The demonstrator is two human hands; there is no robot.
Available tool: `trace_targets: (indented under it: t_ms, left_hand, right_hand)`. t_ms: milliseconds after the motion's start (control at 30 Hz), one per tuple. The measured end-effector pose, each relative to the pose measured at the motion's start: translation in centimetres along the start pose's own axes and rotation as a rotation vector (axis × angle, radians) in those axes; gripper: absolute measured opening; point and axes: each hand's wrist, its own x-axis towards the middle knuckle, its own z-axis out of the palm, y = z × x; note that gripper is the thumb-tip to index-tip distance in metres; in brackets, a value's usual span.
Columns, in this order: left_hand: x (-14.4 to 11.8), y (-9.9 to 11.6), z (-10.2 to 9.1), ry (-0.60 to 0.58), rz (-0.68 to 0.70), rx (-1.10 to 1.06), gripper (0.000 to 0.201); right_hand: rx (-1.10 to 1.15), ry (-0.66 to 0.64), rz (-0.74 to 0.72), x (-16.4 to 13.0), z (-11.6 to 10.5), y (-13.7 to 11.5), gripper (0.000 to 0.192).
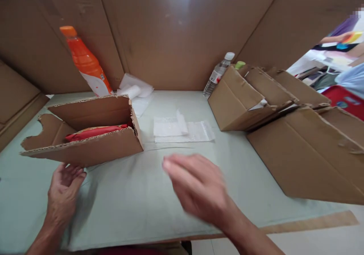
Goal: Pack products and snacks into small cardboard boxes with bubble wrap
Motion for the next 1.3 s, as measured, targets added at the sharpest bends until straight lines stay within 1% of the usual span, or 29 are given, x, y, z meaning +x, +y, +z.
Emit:
trace_targets:
  t_ms: [33, 67, 100, 167, 233, 267, 333, 367, 400, 433, 500, 567, 600, 667, 700, 733, 767, 833, 900, 933, 967, 1033, 1100, 1167, 1200, 1233, 1300]
  left_hand:
    - [-0.1, 0.1, 0.1, 0.006, 0.001, 0.001, 0.081]
    - [-0.1, 0.2, 0.2, 0.017, 0.0, 0.001, 0.081]
    - [-0.2, 0.3, 0.3, 0.025, -0.006, 0.002, 0.081]
    - [-0.4, 0.5, 0.5, 0.032, -0.019, 0.011, 0.081]
    - [-0.5, 0.5, 0.4, 0.018, -0.024, 0.039, 0.083]
    - [-0.6, 0.5, 0.3, 0.01, -0.021, 0.052, 0.085]
    - [-0.6, 0.4, -0.2, -0.014, -0.015, 0.071, 0.09]
    - [-0.5, 0.3, -0.6, -0.024, -0.017, 0.077, 0.092]
    - [-0.5, 0.2, -0.9, -0.033, -0.021, 0.084, 0.094]
    - [-0.5, 0.1, -1.3, -0.037, -0.023, 0.091, 0.095]
    - [-0.9, 0.1, -1.9, -0.028, -0.003, 0.115, 0.093]
    - [-2.1, 0.2, -2.3, 0.015, 0.066, 0.153, 0.087]
    - [-3.0, 0.3, -2.4, 0.038, 0.11, 0.176, 0.082]
    - [-5.1, 0.4, -2.4, 0.051, 0.217, 0.225, 0.069]
    - [-6.3, 0.5, -2.3, 0.036, 0.291, 0.241, 0.062]
    - [-7.3, 0.5, -2.1, -0.01, 0.377, 0.257, 0.055]
    - [-8.2, 0.5, -1.8, -0.084, 0.475, 0.275, 0.05]
    - [-9.3, 0.4, -1.1, -0.305, 0.675, 0.32, 0.046]
    - [-9.7, 0.4, -0.2, -0.556, 0.822, 0.377, 0.048]
    - [-9.7, 0.4, 0.3, -0.656, 0.876, 0.403, 0.048]
    - [-9.7, 0.5, 0.8, -0.736, 0.917, 0.427, 0.049]
    - [-9.8, 0.8, 1.9, -0.839, 0.959, 0.469, 0.049]
    - [-10.1, 1.1, 3.1, -0.895, 0.964, 0.498, 0.048]
    - [-10.4, 1.1, 4.2, -0.916, 0.962, 0.523, 0.047]
    - [-10.5, 0.9, 4.7, -0.92, 0.965, 0.536, 0.046]
    - [-10.5, 0.7, 5.3, -0.919, 0.971, 0.546, 0.043]
    - [-10.2, 0.2, 6.2, -0.9, 0.989, 0.554, 0.038]
  right_hand:
    - [-0.038, -0.02, 0.001, 0.5, 1.5, 1.8, 0.036]
    - [-0.071, -0.074, 0.029, 0.7, 3.1, 3.4, 0.03]
    - [-0.107, -0.146, 0.066, 0.8, 4.7, 4.8, 0.026]
    - [-0.187, -0.325, 0.14, 0.8, 7.7, 6.8, 0.03]
    - [-0.264, -0.47, 0.211, 1.2, 10.4, 7.8, 0.037]
    - [-0.294, -0.511, 0.243, 1.7, 11.4, 8.0, 0.036]
    - [-0.328, -0.537, 0.285, 2.6, 13.0, 8.4, 0.023]
    - [-0.331, -0.534, 0.294, 2.9, 13.4, 8.7, 0.016]
    - [-0.327, -0.528, 0.298, 3.1, 13.5, 8.9, 0.013]
    - [-0.318, -0.524, 0.3, 3.1, 13.3, 9.1, 0.014]
    - [-0.308, -0.519, 0.308, 2.5, 12.1, 9.2, 0.017]
    - [-0.256, -0.488, 0.301, 1.3, 9.8, 8.4, 0.017]
    - [-0.188, -0.465, 0.284, 0.4, 8.4, 7.6, 0.018]
    - [0.009, -0.444, 0.241, -1.4, 5.4, 5.6, 0.019]
    - [0.117, -0.454, 0.234, -2.4, 4.0, 4.4, 0.017]
    - [0.21, -0.478, 0.246, -3.3, 2.7, 3.2, 0.017]
    - [0.275, -0.514, 0.279, -4.0, 1.7, 2.2, 0.018]
    - [0.341, -0.554, 0.371, -5.3, 0.6, 0.6, 0.021]
    - [0.341, -0.535, 0.434, -6.0, 0.6, -0.2, 0.02]
    - [0.308, -0.504, 0.442, -6.2, 1.0, -0.3, 0.019]
    - [0.25, -0.463, 0.433, -6.3, 1.4, -0.2, 0.018]
    - [0.085, -0.376, 0.383, -6.1, 2.5, 0.4, 0.021]
    - [-0.081, -0.347, 0.323, -5.8, 3.7, 1.5, 0.033]
    - [-0.174, -0.396, 0.291, -5.5, 4.8, 2.8, 0.047]
    - [-0.191, -0.432, 0.285, -5.5, 5.4, 3.5, 0.05]
    - [-0.194, -0.46, 0.284, -5.4, 6.0, 4.3, 0.048]
    - [-0.162, -0.463, 0.299, -5.4, 7.0, 5.5, 0.034]
